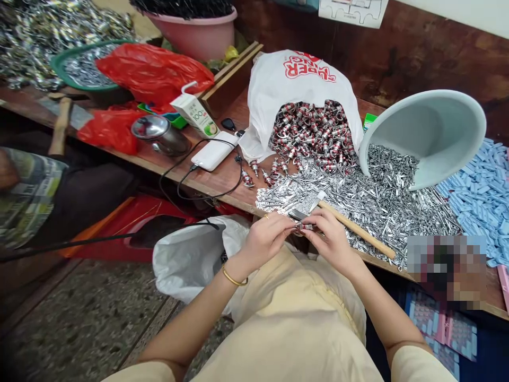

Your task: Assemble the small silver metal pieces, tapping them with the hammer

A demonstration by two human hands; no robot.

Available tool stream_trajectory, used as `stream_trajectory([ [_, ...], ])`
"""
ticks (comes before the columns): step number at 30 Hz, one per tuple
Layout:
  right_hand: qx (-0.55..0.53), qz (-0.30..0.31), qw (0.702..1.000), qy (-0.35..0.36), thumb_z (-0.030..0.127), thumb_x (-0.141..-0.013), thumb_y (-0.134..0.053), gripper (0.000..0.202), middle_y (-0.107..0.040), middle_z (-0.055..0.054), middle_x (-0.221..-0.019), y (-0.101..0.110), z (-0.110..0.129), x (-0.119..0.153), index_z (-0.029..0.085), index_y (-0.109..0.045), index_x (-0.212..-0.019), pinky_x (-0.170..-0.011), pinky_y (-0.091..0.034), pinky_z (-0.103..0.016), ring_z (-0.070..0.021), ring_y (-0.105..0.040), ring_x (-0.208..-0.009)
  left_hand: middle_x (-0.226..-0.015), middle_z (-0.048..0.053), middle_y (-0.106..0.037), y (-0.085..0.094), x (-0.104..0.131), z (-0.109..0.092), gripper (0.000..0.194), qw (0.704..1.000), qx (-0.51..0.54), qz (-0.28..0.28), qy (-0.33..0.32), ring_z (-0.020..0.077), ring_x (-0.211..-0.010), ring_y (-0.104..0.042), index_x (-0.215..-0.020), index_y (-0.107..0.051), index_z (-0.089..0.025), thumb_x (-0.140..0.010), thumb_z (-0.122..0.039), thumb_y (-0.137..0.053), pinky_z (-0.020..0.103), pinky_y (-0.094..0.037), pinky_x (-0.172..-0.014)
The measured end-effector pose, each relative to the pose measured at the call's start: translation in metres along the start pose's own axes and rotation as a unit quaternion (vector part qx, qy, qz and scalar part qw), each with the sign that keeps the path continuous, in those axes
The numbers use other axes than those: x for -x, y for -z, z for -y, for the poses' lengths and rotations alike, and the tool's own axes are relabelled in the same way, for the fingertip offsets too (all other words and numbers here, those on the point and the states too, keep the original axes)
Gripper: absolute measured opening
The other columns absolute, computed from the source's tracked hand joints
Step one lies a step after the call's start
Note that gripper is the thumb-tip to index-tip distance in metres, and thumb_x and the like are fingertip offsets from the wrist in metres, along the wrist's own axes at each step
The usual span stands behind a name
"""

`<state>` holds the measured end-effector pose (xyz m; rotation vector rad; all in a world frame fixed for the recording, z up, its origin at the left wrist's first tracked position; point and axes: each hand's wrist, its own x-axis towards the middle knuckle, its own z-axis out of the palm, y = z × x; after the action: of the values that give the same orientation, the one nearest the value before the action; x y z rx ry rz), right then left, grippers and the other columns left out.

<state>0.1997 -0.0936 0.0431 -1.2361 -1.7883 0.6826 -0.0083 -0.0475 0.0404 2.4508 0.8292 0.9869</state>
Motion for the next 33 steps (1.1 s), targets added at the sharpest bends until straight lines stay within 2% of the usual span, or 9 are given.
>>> stream_trajectory([
  [2,0.004,0.015,1.000,0.003,0.025,-0.096,-0.062,0.018,-0.062,-0.008,-0.109,0.002,0.003,0.001,0.028,-0.069,-0.112,-0.075,-0.062,-0.034,-0.0217,-0.064,-0.102,-0.083,0.006,-0.070,0.008,-0.004,-0.003,0.021,0.998,-0.037,0.044,-0.038,0.0181,-0.080,-0.063,-0.090,-0.065,-0.016,-0.099,-0.011,-0.048,0.030,-0.051,-0.072],
  [4,0.002,0.021,1.000,0.001,0.026,-0.096,-0.062,0.016,-0.062,-0.007,-0.108,0.006,0.007,0.002,0.028,-0.069,-0.111,-0.074,-0.062,-0.034,-0.0216,-0.064,-0.102,-0.085,0.006,-0.070,0.014,-0.006,-0.004,0.025,0.994,-0.053,0.055,-0.074,0.0176,-0.080,-0.063,-0.091,-0.066,-0.015,-0.099,-0.008,-0.044,0.030,-0.051,-0.073],
  [8,0.001,0.034,0.999,-0.007,0.026,-0.095,-0.064,0.013,-0.061,-0.006,-0.105,0.015,0.016,0.000,0.027,-0.070,-0.107,-0.073,-0.060,-0.033,-0.0209,-0.063,-0.099,-0.091,0.006,-0.073,0.013,-0.007,-0.004,0.024,0.992,-0.030,0.006,-0.121,0.0166,-0.083,-0.066,-0.100,-0.066,-0.017,-0.099,-0.007,-0.045,0.030,-0.054,-0.076],
  [11,0.001,0.038,0.999,-0.007,0.027,-0.094,-0.066,0.013,-0.062,-0.006,-0.103,0.018,0.019,-0.002,0.027,-0.068,-0.106,-0.073,-0.057,-0.033,-0.0211,-0.063,-0.097,-0.090,0.006,-0.075,0.007,-0.006,-0.005,0.019,0.993,-0.015,-0.028,-0.118,0.0167,-0.082,-0.067,-0.100,-0.066,-0.017,-0.097,-0.008,-0.050,0.030,-0.055,-0.074],
  [16,-0.010,0.025,1.000,-0.002,0.028,-0.094,-0.066,0.009,-0.062,-0.006,-0.102,0.018,0.019,-0.006,0.026,-0.067,-0.103,-0.084,-0.053,-0.037,-0.0224,-0.060,-0.101,-0.087,0.005,-0.075,0.002,-0.007,-0.008,0.016,0.994,0.034,-0.076,-0.075,0.0168,-0.081,-0.069,-0.099,-0.066,-0.018,-0.095,-0.008,-0.055,0.031,-0.057,-0.075],
  [20,-0.045,0.049,0.998,-0.010,0.029,-0.094,-0.066,0.007,-0.062,-0.005,-0.101,0.017,0.018,-0.009,0.025,-0.067,-0.100,-0.086,-0.051,-0.037,-0.0219,-0.060,-0.099,-0.088,0.006,-0.075,0.003,-0.006,-0.002,0.016,0.989,0.078,-0.084,-0.095,0.0157,-0.081,-0.070,-0.102,-0.065,-0.017,-0.096,-0.007,-0.055,0.029,-0.057,-0.074],
  [24,-0.056,0.063,0.996,-0.017,0.029,-0.094,-0.066,0.006,-0.062,-0.005,-0.100,0.015,0.016,-0.010,0.025,-0.066,-0.097,-0.086,-0.051,-0.037,-0.0215,-0.060,-0.098,-0.086,0.006,-0.074,0.005,-0.006,0.007,0.018,0.990,0.059,-0.047,-0.123,0.0162,-0.080,-0.067,-0.101,-0.066,-0.017,-0.096,-0.007,-0.052,0.028,-0.055,-0.072],
  [30,-0.045,0.059,0.997,-0.029,0.031,-0.095,-0.064,0.007,-0.064,-0.006,-0.098,0.007,0.010,-0.004,0.025,-0.067,-0.097,-0.081,-0.052,-0.037,-0.0217,-0.062,-0.094,-0.084,0.007,-0.072,0.014,-0.010,0.015,0.030,0.990,0.039,0.077,-0.113,0.0168,-0.079,-0.065,-0.094,-0.068,-0.017,-0.100,-0.009,-0.040,0.030,-0.052,-0.074],
  [33,-0.045,0.045,0.997,-0.039,0.030,-0.095,-0.063,0.008,-0.064,-0.006,-0.095,0.005,0.008,0.002,0.024,-0.068,-0.093,-0.079,-0.053,-0.037,-0.0213,-0.063,-0.091,-0.083,0.007,-0.071,0.015,-0.009,0.016,0.031,0.986,0.055,0.111,-0.115,0.0177,-0.079,-0.064,-0.093,-0.069,-0.017,-0.100,-0.008,-0.039,0.030,-0.051,-0.073],
])
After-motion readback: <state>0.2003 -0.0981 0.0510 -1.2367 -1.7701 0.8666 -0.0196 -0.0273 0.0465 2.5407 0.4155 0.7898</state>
